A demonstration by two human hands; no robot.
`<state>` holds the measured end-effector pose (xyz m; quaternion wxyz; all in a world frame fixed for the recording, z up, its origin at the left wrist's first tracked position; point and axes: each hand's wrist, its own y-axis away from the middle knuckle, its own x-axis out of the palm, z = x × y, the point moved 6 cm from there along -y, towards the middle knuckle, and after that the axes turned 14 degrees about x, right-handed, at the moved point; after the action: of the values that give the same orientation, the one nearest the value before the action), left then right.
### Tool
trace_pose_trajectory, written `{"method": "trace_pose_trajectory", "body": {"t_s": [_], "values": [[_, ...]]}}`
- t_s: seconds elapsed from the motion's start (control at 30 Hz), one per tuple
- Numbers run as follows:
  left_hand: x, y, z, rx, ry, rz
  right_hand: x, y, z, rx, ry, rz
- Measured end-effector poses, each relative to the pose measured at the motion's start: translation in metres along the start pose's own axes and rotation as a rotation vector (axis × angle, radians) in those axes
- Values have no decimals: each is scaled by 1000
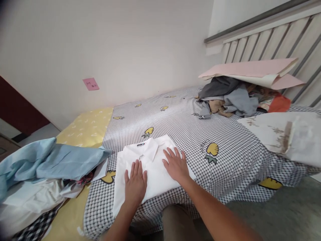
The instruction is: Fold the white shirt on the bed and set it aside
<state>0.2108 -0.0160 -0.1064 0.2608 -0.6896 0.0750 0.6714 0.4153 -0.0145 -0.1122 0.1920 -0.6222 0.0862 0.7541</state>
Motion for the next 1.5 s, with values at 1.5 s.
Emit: {"method": "trace_pose_trajectory", "body": {"t_s": [1.5], "values": [[13,-1,2,-44,-88,-88,11,-46,21,-21,-9,105]]}}
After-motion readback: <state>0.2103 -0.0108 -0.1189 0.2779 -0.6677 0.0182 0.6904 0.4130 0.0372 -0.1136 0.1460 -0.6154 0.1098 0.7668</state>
